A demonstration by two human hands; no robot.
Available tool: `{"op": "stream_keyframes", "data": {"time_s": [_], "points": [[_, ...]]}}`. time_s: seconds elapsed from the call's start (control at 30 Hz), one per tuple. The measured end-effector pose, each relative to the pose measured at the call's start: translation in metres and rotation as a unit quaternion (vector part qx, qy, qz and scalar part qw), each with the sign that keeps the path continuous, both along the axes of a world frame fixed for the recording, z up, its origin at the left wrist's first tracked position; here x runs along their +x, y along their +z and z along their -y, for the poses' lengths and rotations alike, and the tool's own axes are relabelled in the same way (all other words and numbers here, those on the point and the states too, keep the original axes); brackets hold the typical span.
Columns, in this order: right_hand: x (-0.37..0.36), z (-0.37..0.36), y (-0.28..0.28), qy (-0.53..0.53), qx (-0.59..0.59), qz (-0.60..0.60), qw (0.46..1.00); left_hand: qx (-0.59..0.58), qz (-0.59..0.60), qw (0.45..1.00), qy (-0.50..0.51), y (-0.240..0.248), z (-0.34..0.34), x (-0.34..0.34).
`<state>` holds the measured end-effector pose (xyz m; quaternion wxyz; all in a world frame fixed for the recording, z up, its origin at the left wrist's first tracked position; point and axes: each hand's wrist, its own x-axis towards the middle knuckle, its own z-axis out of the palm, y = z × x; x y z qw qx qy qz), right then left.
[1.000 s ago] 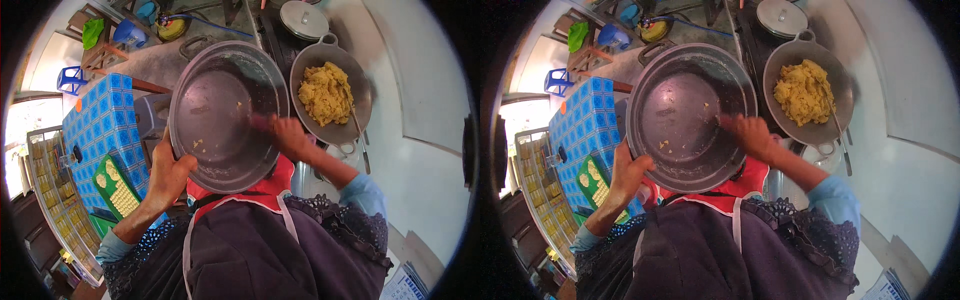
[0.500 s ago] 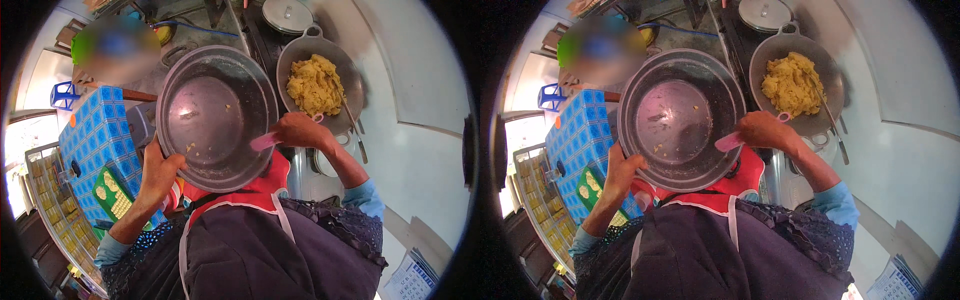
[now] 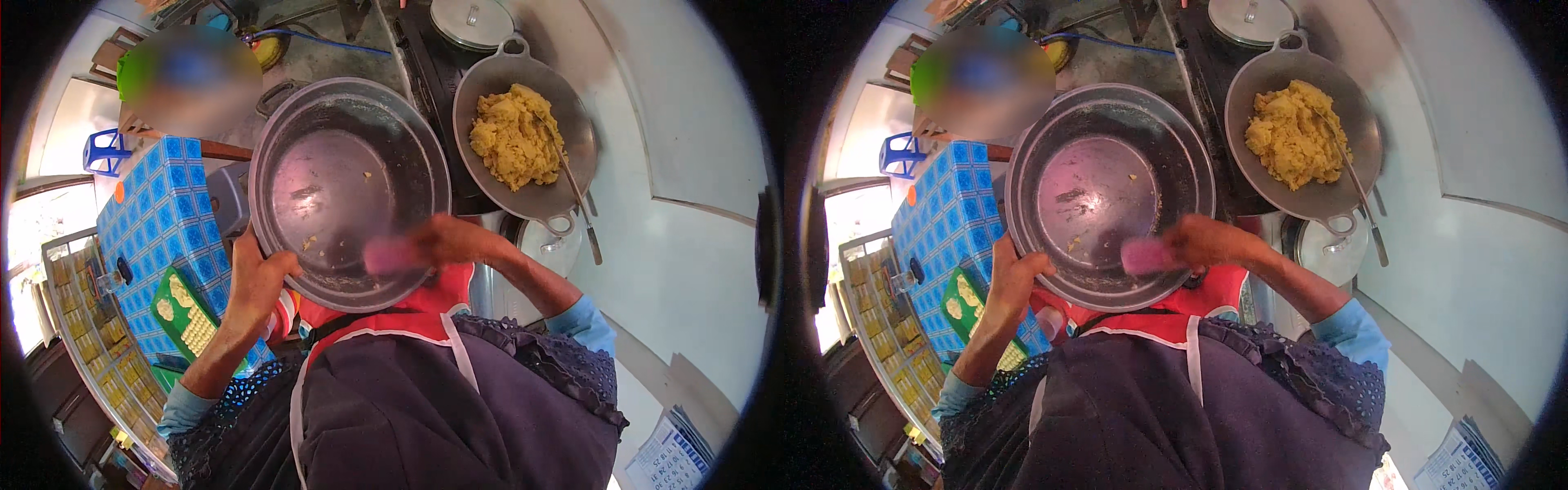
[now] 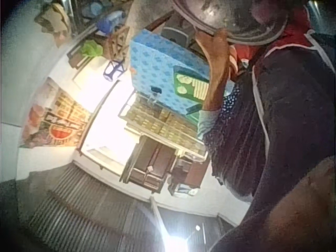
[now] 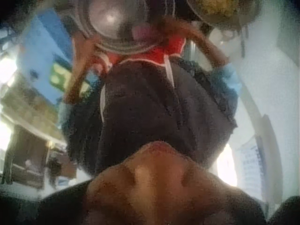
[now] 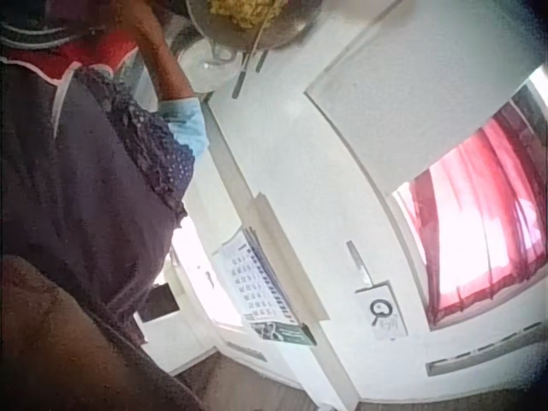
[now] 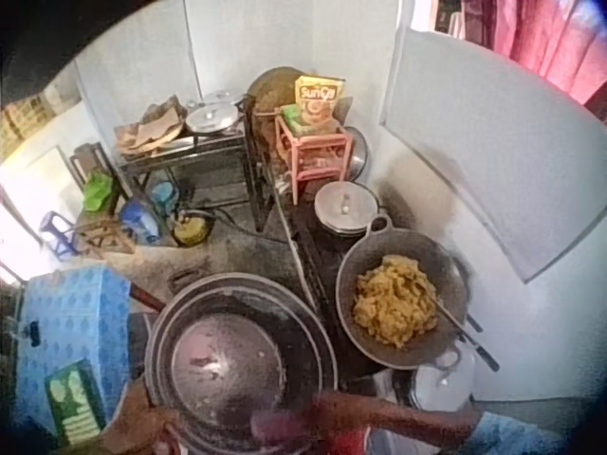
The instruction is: The person scrapes yellow dough from a plastic bowl into a metal wok using a spatula and wipes the remaining dough from the interior of the bowl.
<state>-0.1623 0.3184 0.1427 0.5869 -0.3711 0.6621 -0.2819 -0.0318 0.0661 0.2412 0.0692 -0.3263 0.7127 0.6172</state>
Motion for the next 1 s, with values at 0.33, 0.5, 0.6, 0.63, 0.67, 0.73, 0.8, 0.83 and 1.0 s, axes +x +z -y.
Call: {"op": "stream_keyframes", "data": {"time_s": [0.33,0.5,0.6,0.63,0.67,0.73,0.8,0.83,1.0], "points": [[-0.083,0.036,-0.024,-0.035,-0.089,-0.714,0.694,-0.016,0.010,0.998,-0.064,0.000,-0.003,-0.002],[0.000,0.002,-0.044,0.066,-0.002,-0.507,0.859,-0.030,-0.037,0.998,-0.046,0.005,-0.006,0.003],[0.005,0.009,-0.047,0.062,-0.002,-0.395,0.917,-0.021,-0.005,0.999,-0.041,0.006,-0.004,0.004],[-0.001,0.017,-0.045,0.042,0.033,-0.405,0.913,0.006,0.011,0.999,-0.044,0.005,-0.003,0.003],[-0.015,0.026,-0.042,0.037,0.034,-0.411,0.910,0.004,0.005,0.999,-0.049,0.004,-0.002,0.001],[-0.038,0.051,-0.037,-0.087,0.009,-0.559,0.824,0.009,-0.015,0.999,-0.051,0.003,-0.004,0.000],[-0.055,0.064,-0.034,-0.085,-0.027,-0.643,0.761,0.004,-0.036,0.997,-0.067,0.002,-0.005,0.000],[-0.058,0.065,-0.033,-0.079,-0.097,-0.724,0.678,-0.006,-0.046,0.996,-0.079,0.002,-0.006,0.000],[-0.050,0.043,-0.030,0.102,-0.044,-0.581,0.807,0.003,-0.038,0.996,-0.075,0.003,-0.003,0.001]]}}
